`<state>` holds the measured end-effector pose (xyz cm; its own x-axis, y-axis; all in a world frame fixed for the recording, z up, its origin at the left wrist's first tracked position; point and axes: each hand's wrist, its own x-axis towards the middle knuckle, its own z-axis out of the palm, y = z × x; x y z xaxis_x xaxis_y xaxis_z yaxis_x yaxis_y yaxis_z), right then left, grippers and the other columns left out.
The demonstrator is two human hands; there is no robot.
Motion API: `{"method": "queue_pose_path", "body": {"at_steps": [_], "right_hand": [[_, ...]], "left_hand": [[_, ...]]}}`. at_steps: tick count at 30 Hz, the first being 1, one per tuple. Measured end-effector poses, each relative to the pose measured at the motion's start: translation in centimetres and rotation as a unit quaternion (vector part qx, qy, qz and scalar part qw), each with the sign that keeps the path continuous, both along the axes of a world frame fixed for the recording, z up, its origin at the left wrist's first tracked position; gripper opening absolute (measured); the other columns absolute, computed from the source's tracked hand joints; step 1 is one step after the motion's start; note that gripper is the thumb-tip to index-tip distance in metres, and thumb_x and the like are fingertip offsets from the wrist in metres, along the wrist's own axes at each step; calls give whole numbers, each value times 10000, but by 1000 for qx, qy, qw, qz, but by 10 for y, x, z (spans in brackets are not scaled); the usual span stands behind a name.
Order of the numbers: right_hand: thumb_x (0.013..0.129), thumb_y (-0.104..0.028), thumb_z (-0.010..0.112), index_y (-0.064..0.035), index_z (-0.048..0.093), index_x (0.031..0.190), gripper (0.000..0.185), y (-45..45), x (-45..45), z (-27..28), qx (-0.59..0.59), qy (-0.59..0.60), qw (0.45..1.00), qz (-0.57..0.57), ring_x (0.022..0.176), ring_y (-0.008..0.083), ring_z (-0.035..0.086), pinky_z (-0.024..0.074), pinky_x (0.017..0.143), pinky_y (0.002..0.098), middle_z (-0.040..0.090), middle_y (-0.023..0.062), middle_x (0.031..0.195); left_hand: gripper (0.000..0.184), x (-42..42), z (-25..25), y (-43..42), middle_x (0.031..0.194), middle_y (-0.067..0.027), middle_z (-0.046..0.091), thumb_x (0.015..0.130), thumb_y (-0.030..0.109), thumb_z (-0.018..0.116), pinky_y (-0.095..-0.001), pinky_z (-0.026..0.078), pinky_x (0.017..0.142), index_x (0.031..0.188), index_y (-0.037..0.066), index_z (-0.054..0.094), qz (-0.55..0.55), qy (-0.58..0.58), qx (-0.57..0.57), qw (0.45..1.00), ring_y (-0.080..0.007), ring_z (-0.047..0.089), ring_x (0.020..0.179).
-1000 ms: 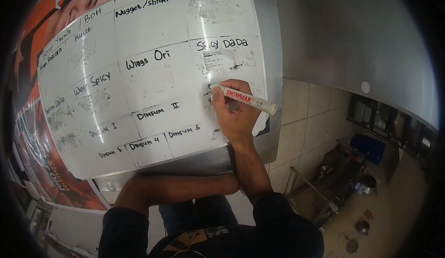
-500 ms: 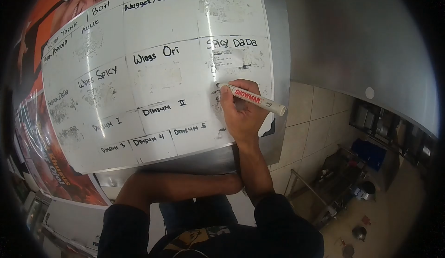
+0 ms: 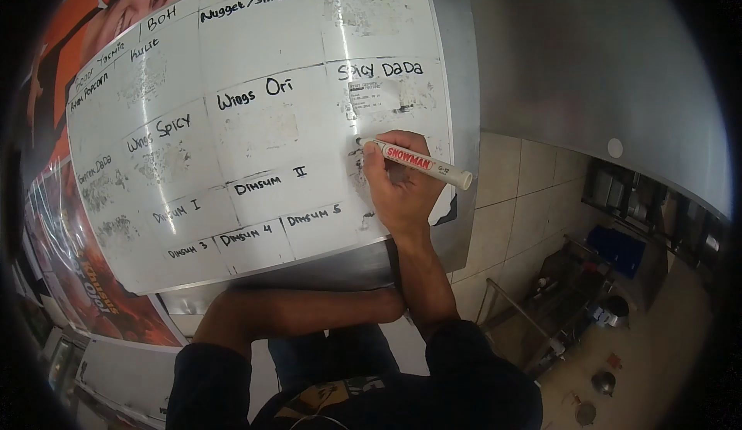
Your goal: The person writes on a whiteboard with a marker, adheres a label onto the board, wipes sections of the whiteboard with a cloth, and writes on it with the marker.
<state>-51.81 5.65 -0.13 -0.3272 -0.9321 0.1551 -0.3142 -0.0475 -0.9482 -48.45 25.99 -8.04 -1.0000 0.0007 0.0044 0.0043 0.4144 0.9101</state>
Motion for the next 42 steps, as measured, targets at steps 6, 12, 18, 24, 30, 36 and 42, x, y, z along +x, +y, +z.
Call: {"method": "queue_pose_path", "body": {"at_steps": [6, 12, 18, 24, 30, 36, 42], "right_hand": [[862, 27, 658, 28, 593, 971, 127, 1, -2, 1, 31, 21, 999, 10, 685, 109, 661, 546, 608, 201, 665, 83, 768], [860, 20, 665, 29, 599, 965, 125, 1, -2, 1, 35, 39, 999, 4, 683, 107, 662, 547, 605, 200, 667, 91, 767], [857, 18, 671, 35, 607, 961, 123, 0, 0, 2, 42, 31, 999, -4, 674, 109, 659, 546, 594, 200, 670, 87, 775], [843, -40, 715, 9, 620, 923, 133, -1, 2, -2, 21, 14, 999, -24, 609, 43, 600, 489, 531, 183, 646, 23, 706], [840, -46, 721, 7, 624, 920, 137, -1, 1, -4, 10, 8, 1000, -23, 607, 38, 591, 484, 529, 178, 645, 20, 708], [834, -41, 725, 10, 627, 920, 139, -1, 1, -2, 22, 12, 999, -27, 620, 36, 590, 481, 534, 172, 646, 23, 719], [830, -32, 726, 11, 631, 914, 134, -2, 0, -2, 18, 23, 999, -25, 626, 39, 590, 480, 534, 177, 647, 29, 725]], "left_hand": [[202, -23, -74, 80, 856, -219, 676, 786, 58, 511, -408, 550, 752, 852, -20, 686, 70, -15, 77, 994, -334, 684, 809], [206, 4, 14, -14, 878, -215, 681, 797, 50, 506, -397, 560, 742, 863, -25, 686, -2, -35, 30, 999, -330, 688, 841], [260, 5, 26, -27, 1043, -240, 652, 799, 106, 554, -387, 510, 860, 982, -20, 690, -11, -94, 73, 993, -321, 661, 932], [294, 4, 31, -30, 1097, -242, 644, 784, 145, 589, -390, 448, 972, 1000, -24, 696, -42, -110, 62, 991, -337, 632, 1014], [218, 2, 4, -2, 909, -217, 687, 748, 152, 600, -396, 526, 836, 846, 4, 726, 19, -2, 9, 1000, -324, 680, 844], [187, 1, 6, -2, 855, -212, 686, 760, 128, 583, -396, 547, 766, 792, 9, 723, 17, -14, -2, 1000, -312, 687, 772], [237, 3, 19, -21, 955, -232, 677, 779, 120, 566, -383, 526, 831, 908, -10, 718, -39, -47, 0, 998, -317, 677, 859]]}}
